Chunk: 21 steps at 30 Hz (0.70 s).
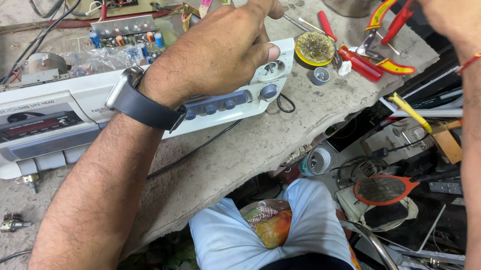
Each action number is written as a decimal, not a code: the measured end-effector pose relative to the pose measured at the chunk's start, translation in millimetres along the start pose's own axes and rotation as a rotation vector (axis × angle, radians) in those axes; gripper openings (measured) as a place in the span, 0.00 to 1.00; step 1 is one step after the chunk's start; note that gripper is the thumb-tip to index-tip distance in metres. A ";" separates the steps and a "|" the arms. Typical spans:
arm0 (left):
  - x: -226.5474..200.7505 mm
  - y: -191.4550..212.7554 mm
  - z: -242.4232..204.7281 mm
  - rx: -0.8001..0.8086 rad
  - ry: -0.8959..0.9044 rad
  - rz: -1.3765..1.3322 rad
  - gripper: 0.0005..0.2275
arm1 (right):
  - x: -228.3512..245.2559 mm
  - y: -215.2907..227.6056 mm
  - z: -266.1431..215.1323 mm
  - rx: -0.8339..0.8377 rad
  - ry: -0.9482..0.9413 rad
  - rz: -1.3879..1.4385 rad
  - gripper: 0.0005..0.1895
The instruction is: The person is repairing an electronic device, likely a sewing machine, by soldering wires and manipulating internal components. They use a soldering iron and pliers to adjust and secure parts within the device's casing.
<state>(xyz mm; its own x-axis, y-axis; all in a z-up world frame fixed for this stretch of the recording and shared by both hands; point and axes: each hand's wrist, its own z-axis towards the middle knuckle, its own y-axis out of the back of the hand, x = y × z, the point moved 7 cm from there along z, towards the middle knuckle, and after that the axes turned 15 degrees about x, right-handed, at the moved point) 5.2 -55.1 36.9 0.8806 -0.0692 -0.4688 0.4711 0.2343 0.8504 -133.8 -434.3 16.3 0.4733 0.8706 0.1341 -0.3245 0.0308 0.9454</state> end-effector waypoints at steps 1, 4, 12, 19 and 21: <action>-0.3 -0.1 -0.3 -0.005 0.001 0.011 0.18 | -2.0 -10.2 0.5 -0.043 -0.013 0.110 0.09; 0.4 -0.9 0.7 -0.015 -0.001 0.008 0.18 | -11.3 -37.2 0.0 -0.224 0.010 0.254 0.05; 5.0 -2.1 3.1 -0.024 0.037 -0.044 0.19 | -16.4 -72.1 -11.4 -0.337 0.136 0.431 0.14; 9.5 -6.7 5.3 -0.045 -0.003 0.017 0.19 | 37.8 -25.2 -114.9 -0.125 0.147 1.632 0.09; 7.5 -5.4 3.9 -0.058 -0.023 0.024 0.19 | 97.4 -63.1 -165.9 0.249 -0.003 1.796 0.10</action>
<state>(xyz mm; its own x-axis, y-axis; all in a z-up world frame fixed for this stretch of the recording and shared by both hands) 9.5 -60.7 29.7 0.8928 -0.0853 -0.4422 0.4468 0.2916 0.8458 -203.1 -270.0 -79.6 -0.2746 -0.2424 0.9305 -0.2699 -0.9094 -0.3166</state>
